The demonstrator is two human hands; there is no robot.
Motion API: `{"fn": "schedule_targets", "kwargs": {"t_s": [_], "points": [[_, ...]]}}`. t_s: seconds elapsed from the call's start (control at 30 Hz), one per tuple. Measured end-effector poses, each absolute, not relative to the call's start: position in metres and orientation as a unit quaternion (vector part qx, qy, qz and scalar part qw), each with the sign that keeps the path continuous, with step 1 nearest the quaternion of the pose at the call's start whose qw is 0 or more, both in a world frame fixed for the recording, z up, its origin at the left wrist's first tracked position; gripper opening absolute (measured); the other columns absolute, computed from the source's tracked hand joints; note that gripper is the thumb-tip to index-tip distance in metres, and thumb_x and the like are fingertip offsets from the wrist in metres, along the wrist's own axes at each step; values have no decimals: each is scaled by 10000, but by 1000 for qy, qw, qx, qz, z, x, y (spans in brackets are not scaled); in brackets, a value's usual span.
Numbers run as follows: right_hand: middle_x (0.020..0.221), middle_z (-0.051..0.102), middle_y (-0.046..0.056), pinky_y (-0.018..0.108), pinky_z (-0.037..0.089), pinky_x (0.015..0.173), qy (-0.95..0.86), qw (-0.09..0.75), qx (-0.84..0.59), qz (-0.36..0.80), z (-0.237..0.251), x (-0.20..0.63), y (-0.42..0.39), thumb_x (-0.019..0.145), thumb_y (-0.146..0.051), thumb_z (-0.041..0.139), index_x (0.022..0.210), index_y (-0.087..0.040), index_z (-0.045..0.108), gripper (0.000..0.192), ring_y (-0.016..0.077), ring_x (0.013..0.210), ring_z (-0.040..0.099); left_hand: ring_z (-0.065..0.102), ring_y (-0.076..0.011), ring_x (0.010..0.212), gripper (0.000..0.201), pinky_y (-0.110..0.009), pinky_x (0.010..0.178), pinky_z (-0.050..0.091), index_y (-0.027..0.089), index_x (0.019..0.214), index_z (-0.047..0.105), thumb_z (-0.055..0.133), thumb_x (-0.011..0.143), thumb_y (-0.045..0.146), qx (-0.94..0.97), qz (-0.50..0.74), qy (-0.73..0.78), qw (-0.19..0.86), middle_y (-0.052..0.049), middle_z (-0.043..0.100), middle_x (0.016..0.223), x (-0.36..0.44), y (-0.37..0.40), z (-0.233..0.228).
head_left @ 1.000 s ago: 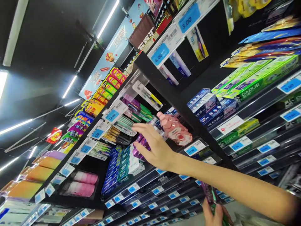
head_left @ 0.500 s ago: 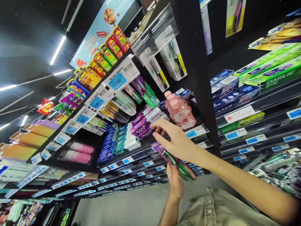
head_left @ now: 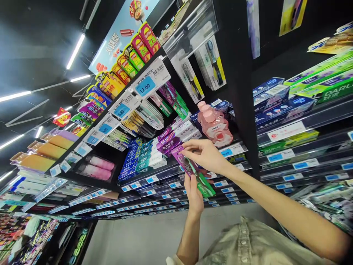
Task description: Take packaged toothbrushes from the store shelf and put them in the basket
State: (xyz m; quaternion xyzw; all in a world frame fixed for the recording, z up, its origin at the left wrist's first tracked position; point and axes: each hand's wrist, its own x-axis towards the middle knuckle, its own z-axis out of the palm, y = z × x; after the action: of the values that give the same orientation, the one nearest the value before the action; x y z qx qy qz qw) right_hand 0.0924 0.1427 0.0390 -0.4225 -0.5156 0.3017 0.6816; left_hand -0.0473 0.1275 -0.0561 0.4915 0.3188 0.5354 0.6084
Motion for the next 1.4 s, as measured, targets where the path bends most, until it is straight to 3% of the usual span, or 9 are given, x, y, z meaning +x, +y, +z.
{"fn": "schedule_targets", "kwargs": {"t_s": [0.1, 0.23, 0.53, 0.63, 0.73, 0.87, 1.07, 1.27, 1.4], "points": [[864, 822, 62, 267, 601, 644, -517, 692, -432, 257, 43, 92, 139, 858, -274, 709, 930, -166, 800, 158, 202, 774, 776, 663, -228, 1257, 480, -330, 1065, 532, 249, 1302, 626, 757, 896, 471, 532, 592, 286, 534, -89, 709, 1297, -48, 146, -36], [839, 819, 43, 245, 572, 604, -539, 690, -429, 223, 43, 89, 136, 886, -241, 683, 950, -175, 810, 157, 180, 723, 760, 724, -166, 1075, 576, -290, 1005, 541, 278, 1365, 571, 824, 858, 385, 582, 624, 246, 460, -34, 736, 1098, -52, 175, -3], [1060, 782, 83, 250, 552, 647, -530, 714, -419, 182, 34, 98, 128, 970, -299, 613, 1120, -184, 766, 242, 176, 831, 719, 697, -91, 746, 401, -175, 727, 534, 204, 963, 654, 934, 727, 369, 606, 578, 250, 486, 19, 720, 852, -34, 207, 47], [956, 766, 61, 241, 484, 589, -542, 666, -456, 234, 24, 105, 118, 961, -384, 645, 1145, -185, 733, 285, 169, 746, 676, 666, -76, 666, 404, -166, 648, 505, 210, 950, 644, 933, 717, 370, 600, 606, 223, 473, 38, 704, 830, -24, 220, 73], [792, 722, 35, 261, 442, 633, -603, 581, -489, 244, 13, 110, 111, 993, -394, 588, 1039, -191, 724, 249, 184, 707, 647, 677, -80, 709, 420, -181, 692, 522, 214, 957, 654, 939, 698, 384, 600, 649, 183, 432, 31, 718, 883, -11, 236, 104], [868, 728, 72, 290, 464, 729, -634, 537, -507, 230, 2, 110, 109, 995, -365, 563, 1180, -195, 681, 278, 241, 838, 688, 675, -82, 743, 378, -195, 737, 522, 223, 985, 678, 909, 731, 381, 608, 663, 156, 408, 36, 721, 905, 4, 252, 136], [812, 735, 43, 260, 471, 632, -590, 605, -406, 348, 14, 113, 111, 1056, -431, 435, 1109, -173, 620, 321, 163, 614, 652, 670, -71, 762, 241, -180, 768, 515, 229, 963, 704, 857, 785, 286, 629, 641, 114, 426, 56, 730, 892, 21, 265, 171], [695, 690, -4, 270, 437, 630, -568, 658, -401, 290, 26, 113, 118, 1057, -382, 442, 975, -215, 569, 225, 161, 587, 611, 709, -145, 1037, 257, -252, 964, 527, 238, 1032, 714, 813, 804, 306, 657, 661, 87, 353, -15, 754, 1074, 36, 272, 185], [705, 708, 0, 283, 432, 648, -572, 656, -411, 270, 22, 105, 124, 1056, -363, 470, 963, -228, 554, 184, 182, 635, 657, 719, -154, 1004, 256, -301, 989, 538, 221, 1005, 704, 803, 806, 349, 659, 671, 96, 326, -9, 754, 1045, 31, 275, 185]]}}
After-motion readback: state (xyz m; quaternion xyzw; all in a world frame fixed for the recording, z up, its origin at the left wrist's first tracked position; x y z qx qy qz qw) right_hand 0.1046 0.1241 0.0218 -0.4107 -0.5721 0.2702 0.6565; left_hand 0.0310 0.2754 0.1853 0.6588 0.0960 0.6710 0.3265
